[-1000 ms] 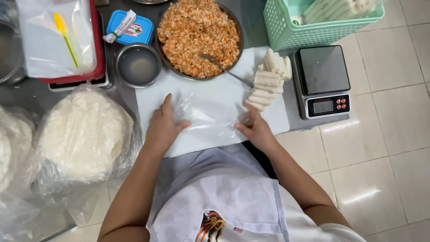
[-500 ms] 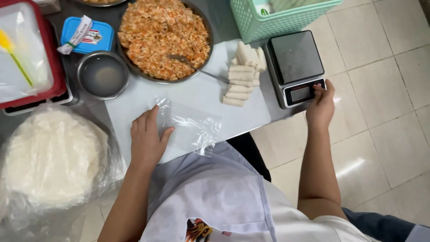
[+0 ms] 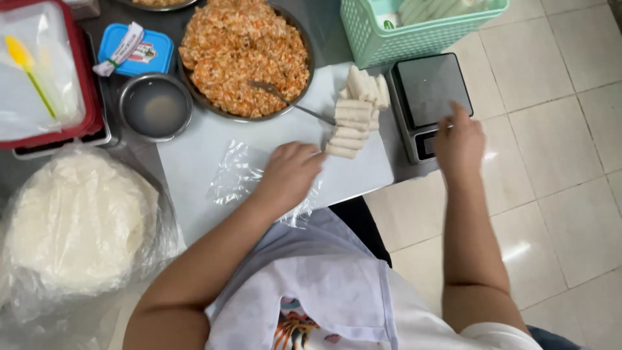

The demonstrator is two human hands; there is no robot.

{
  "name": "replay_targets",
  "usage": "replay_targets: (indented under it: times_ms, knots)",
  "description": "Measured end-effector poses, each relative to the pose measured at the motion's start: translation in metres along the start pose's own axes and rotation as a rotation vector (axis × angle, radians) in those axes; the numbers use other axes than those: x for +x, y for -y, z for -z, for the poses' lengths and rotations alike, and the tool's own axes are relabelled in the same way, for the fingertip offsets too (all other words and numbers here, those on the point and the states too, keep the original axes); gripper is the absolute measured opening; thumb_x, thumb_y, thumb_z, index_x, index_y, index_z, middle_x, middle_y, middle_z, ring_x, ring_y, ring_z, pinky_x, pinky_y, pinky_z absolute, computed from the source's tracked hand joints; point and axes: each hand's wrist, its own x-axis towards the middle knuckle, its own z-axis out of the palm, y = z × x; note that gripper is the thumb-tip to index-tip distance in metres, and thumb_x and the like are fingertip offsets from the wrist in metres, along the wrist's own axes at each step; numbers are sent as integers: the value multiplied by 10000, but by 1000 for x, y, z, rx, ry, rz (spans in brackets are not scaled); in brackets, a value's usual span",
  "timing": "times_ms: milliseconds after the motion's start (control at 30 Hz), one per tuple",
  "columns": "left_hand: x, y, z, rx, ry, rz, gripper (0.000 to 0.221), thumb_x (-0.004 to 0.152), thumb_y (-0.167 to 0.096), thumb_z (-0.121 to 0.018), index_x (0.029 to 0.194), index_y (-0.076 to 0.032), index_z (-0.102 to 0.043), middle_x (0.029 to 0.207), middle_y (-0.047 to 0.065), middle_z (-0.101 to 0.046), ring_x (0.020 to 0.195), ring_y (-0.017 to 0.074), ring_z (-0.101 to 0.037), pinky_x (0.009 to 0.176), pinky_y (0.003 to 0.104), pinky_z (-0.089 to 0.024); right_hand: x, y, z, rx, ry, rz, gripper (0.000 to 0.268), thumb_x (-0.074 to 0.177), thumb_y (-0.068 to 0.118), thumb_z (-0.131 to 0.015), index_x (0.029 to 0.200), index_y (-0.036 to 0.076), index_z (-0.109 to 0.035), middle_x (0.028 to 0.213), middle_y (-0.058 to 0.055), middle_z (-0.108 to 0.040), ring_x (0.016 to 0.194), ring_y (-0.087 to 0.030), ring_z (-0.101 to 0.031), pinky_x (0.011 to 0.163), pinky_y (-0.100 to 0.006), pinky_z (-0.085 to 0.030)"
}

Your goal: The person places small white rolls into a clear plastic bag and then places the bag on a digital scale.

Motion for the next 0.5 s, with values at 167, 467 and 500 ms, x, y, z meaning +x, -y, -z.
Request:
replay_targets:
  times_ms: [167, 467, 500]
  knots:
    - [60, -1, -71, 137, -122, -233, 90, 967, -136, -604, 988, -120, -690, 956, 64, -612, 963, 258, -602, 848, 412, -466, 46, 131, 3, 258, -79, 421, 401, 807, 200, -838, 1193, 151, -741, 1006, -42, -663, 953, -290, -637, 788, -391, -522]
    - [77, -12, -82, 286, -244, -188, 72, 927, -52, -611, 965, -78, -668, 852, 100, -581, 798, 275, -601, 763, 403, -455, 82, 108, 5, 696, 289, 161, 251, 921, 208, -774, 1159, 132, -753, 949, -121, -603, 902, -340, -664, 771, -442, -534]
    - [80, -12, -83, 309, -271, -183, 58, 909, -41, -621, 928, -73, -666, 805, 99, -566, 770, 279, -588, 773, 413, -442, 82, 109, -1, 640, 192, 200, 248, 937, 185, -781, 1167, 109, -729, 984, -75, -569, 904, -300, -671, 751, -392, -548]
